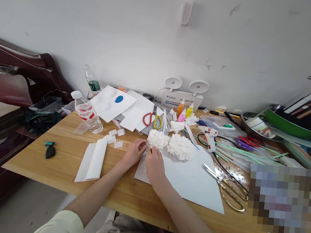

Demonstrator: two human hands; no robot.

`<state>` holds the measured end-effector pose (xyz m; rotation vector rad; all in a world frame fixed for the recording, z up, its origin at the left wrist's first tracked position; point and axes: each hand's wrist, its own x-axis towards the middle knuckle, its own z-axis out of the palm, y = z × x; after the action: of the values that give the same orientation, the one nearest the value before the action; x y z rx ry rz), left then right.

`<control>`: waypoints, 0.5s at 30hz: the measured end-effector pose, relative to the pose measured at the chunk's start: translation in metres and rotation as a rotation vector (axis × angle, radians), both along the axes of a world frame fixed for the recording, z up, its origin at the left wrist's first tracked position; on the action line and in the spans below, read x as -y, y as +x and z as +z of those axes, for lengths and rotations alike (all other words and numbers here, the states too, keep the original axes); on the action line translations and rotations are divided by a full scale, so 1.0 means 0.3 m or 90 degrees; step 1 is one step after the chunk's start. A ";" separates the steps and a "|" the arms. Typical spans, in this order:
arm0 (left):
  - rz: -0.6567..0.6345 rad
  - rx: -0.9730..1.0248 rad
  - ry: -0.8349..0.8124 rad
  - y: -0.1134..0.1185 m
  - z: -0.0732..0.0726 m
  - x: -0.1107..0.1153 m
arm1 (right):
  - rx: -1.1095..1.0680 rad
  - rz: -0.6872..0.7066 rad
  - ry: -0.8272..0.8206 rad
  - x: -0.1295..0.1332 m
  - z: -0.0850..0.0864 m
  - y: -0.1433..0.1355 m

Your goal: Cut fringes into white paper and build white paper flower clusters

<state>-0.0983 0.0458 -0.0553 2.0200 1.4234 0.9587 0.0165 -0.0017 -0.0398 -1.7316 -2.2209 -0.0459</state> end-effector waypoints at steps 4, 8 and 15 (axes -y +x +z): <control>-0.002 -0.007 -0.001 -0.002 -0.004 -0.004 | 0.003 -0.002 -0.015 -0.011 -0.010 -0.017; -0.006 -0.012 -0.002 -0.002 -0.007 -0.007 | -0.004 -0.003 -0.024 -0.018 -0.017 -0.023; -0.012 -0.019 0.017 -0.005 -0.010 -0.001 | -0.044 -0.001 -0.034 -0.045 -0.007 -0.007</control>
<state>-0.0998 0.0462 -0.0582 2.0712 1.4125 0.9475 0.0144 0.0119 -0.0418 -1.7349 -2.1898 0.0720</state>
